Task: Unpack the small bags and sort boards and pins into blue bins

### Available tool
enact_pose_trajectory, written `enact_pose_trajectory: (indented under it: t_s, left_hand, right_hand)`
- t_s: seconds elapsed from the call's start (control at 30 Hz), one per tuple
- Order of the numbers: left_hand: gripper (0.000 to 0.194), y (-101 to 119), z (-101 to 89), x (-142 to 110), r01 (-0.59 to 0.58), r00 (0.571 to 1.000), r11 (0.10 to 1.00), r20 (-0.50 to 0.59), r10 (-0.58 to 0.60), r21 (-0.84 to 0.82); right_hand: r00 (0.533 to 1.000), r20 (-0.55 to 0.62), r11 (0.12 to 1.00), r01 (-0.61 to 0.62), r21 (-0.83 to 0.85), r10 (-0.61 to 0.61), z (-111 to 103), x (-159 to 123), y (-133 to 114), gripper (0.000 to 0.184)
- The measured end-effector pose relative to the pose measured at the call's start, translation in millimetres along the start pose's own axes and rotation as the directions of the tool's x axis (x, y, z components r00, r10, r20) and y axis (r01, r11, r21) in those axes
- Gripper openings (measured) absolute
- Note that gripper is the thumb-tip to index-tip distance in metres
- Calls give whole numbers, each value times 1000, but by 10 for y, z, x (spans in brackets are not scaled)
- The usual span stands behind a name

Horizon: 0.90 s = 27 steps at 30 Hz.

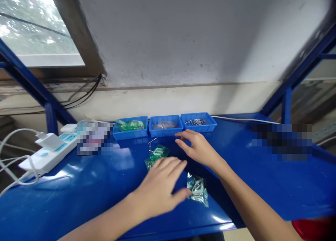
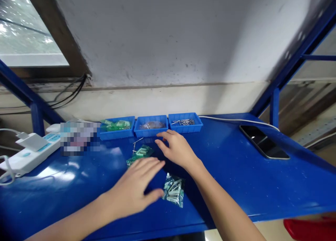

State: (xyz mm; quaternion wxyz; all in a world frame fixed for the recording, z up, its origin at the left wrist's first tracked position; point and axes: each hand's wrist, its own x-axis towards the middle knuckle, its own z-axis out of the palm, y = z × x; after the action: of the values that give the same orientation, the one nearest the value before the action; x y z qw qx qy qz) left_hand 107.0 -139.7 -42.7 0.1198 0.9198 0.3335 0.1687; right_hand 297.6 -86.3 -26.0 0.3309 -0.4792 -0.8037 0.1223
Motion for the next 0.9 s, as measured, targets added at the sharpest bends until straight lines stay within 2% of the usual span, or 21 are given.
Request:
enact_pose_trajectory:
  t_s: [0.07, 0.17, 0.27, 0.33, 0.43, 0.5, 0.57, 0.6, 0.67, 0.73, 0.77, 0.8, 0.83, 0.9]
  left_hand:
    - [68, 186, 105, 59, -29, 991, 996, 131, 39, -79]
    - [61, 253, 192, 135, -19, 988, 984, 148, 46, -179]
    - [45, 174, 210, 166, 34, 997, 957, 71, -14, -288]
    - [37, 56, 173, 170, 116, 991, 927, -23, -133, -356]
    - [20, -173, 74, 157, 203, 921, 893, -231, -313, -400]
    - [10, -285, 17, 134, 183, 869, 917, -377, -319, -355]
    - [11, -319, -21, 108, 126, 847, 955, -473, -244, -267]
    - [13, -315, -42, 100, 93, 852, 970, -487, -193, -223]
    - [13, -316, -121, 101, 27, 898, 989, -431, -87, -144]
    - [14, -415, -278, 120, 1, 944, 998, -328, -24, -71]
    - [23, -521, -384, 128, 18, 956, 1000, -293, -24, -24]
    - [29, -666, -497, 131, 88, 944, 996, -320, -75, 28]
    - [34, -841, -606, 126, 190, 915, 979, -377, -147, 79]
    - [42, -1222, -772, 93, 410, 830, 895, -478, -286, 176]
  right_hand:
    - [999, 27, 1000, -19, -1, 19, 37, 5, 14, 26]
    - [996, 81, 1000, -27, -11, 28, 77, 1, 12, 26]
    - [996, 81, 999, -45, 22, 43, 89, 5, 9, 26]
    - [992, 95, 991, -96, 91, 87, 90, 16, 2, 26]
    - [959, 167, 920, -270, 282, 230, 124, 27, -64, 34]
    - [916, 245, 780, -398, 482, 317, 188, 19, -153, 43]
    - [894, 283, 592, -444, 673, 348, 277, -1, -249, 40]
    - [891, 279, 510, -437, 741, 358, 323, -13, -284, 35]
    - [885, 238, 400, -403, 823, 401, 397, -30, -309, 26]
    - [869, 173, 358, -363, 860, 464, 432, -31, -270, 26]
    - [857, 131, 359, -341, 869, 498, 434, -24, -236, 28]
    - [845, 83, 372, -318, 872, 528, 428, -15, -199, 32]
    - [835, 40, 392, -299, 870, 549, 415, -3, -165, 36]
    - [822, -15, 434, -285, 854, 569, 388, 15, -119, 44]
